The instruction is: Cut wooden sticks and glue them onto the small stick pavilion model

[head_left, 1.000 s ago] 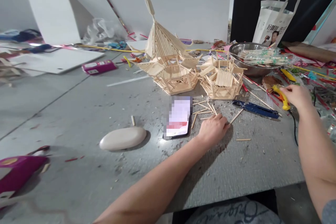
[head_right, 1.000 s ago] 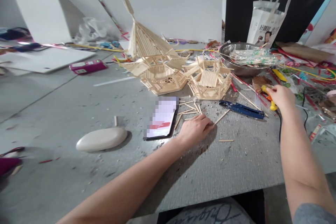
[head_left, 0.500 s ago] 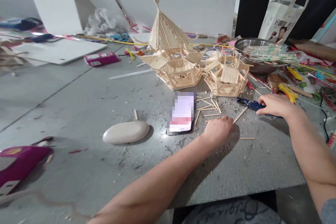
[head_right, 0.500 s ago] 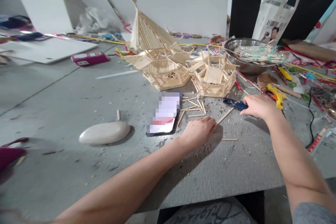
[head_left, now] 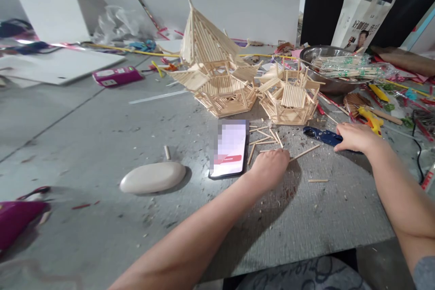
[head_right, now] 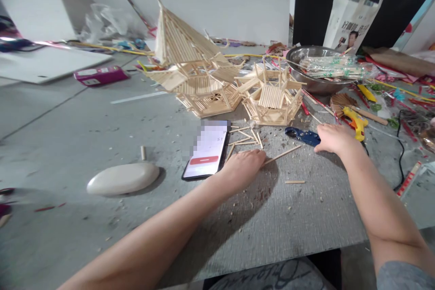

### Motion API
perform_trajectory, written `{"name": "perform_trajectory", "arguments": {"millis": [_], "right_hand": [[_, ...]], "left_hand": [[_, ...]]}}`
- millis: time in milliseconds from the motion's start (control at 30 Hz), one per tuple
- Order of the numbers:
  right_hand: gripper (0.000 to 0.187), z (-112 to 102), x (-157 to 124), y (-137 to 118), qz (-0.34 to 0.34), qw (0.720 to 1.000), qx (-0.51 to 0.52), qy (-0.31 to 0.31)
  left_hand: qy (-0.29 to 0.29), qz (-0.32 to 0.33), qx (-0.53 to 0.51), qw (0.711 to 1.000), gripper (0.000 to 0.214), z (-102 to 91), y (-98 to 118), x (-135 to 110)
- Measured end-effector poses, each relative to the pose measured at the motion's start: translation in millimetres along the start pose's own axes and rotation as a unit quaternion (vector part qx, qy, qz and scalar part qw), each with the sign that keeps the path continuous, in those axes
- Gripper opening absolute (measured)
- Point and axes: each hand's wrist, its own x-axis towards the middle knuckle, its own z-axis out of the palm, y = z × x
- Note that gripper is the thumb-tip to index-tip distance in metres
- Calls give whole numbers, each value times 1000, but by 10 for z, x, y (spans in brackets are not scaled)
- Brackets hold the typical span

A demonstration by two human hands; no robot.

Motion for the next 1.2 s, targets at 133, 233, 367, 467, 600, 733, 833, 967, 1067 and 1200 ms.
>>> {"name": "perform_trajectory", "arguments": {"millis": [133,233,367,467,600,733,833,967,1067,1200], "right_hand": [[48,37,32,28,19,999,-4,-41],[37,58,72,44,0,999,-4,-50],[33,80,109,74,-24,998,8,-53],[34,109,120,88,-35,998,22,-51],[39,133,127,100,-54,995,83,-13],[31,101,101,72,-67,965,220,122],[29,65,74,-62,-74,889,416,175],[31,14,91,-376,-79,744,651,125],[29,-53,130,-578,-87,694,709,90],[27,-125,174,-693,-100,677,723,98]], "left_hand": [[-21,41,42,998,30,-18,-48,-48],[-39,66,59,995,29,1,-83,-60],[-33,65,56,996,29,17,-117,-46],[-39,88,31,995,23,-39,-145,-46],[-72,104,-151,980,14,-153,-157,-31],[-45,72,-474,877,6,-112,-87,57],[-8,55,-608,792,6,-1,11,117],[-2,36,-685,728,10,74,118,141],[11,23,-697,716,11,58,153,155],[2,27,-701,712,12,27,162,188]]}}
